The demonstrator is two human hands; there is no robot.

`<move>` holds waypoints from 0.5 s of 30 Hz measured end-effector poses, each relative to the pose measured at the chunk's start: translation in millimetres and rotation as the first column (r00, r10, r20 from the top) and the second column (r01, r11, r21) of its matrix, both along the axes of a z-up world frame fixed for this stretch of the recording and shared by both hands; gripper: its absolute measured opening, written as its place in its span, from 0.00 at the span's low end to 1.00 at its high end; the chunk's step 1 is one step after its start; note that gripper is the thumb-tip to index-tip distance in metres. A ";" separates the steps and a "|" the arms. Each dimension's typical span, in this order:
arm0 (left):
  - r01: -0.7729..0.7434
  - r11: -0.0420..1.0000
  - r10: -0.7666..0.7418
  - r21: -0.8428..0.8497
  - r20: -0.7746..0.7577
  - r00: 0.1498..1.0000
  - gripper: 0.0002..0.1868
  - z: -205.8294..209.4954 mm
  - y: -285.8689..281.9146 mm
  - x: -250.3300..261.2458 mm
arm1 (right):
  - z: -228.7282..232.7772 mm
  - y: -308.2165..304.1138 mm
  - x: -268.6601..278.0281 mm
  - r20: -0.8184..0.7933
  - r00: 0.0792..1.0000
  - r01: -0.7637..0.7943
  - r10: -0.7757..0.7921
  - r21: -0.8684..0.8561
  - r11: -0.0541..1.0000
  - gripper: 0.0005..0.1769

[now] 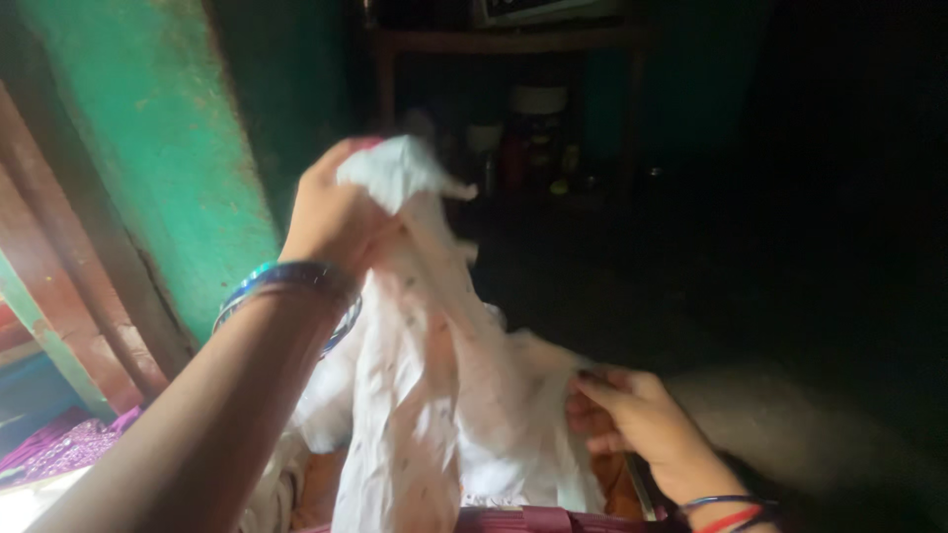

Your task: The person packs a bag by picking up items of clothing from the floor, folding them by hand, and placing them inside a bag.

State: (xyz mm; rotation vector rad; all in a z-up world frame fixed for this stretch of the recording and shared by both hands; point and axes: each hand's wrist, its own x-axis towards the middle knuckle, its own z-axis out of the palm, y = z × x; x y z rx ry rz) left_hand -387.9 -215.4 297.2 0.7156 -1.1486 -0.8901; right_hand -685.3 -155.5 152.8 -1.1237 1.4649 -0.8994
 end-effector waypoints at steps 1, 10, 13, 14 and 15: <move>0.002 1.000 -0.002 0.008 -0.002 1.000 0.30 9.5 4.1 -11.5 | -0.9 0.4 8.7 -0.002 1.000 0.002 -0.002 0.008 1.000 0.26; 0.234 0.965 -0.233 0.115 0.785 0.575 0.16 -17.1 48.5 -47.3 | 30.9 -11.2 36.6 0.140 0.922 -0.179 0.362 -0.675 0.716 0.36; 0.179 0.974 -0.193 0.140 0.925 0.328 0.23 -16.6 57.8 -26.4 | 23.7 -5.6 32.6 0.207 0.935 -0.025 0.288 -0.773 0.635 0.36; 0.183 0.963 -0.241 0.196 0.932 0.270 0.25 -19.1 59.9 -23.4 | 25.7 -4.4 29.2 0.191 0.939 -0.026 0.286 -0.791 0.611 0.48; 0.179 0.963 -0.244 0.201 0.932 0.269 0.25 -23.2 60.5 -22.4 | 28.7 -4.6 28.1 0.176 0.942 -0.028 0.287 -0.809 0.588 0.61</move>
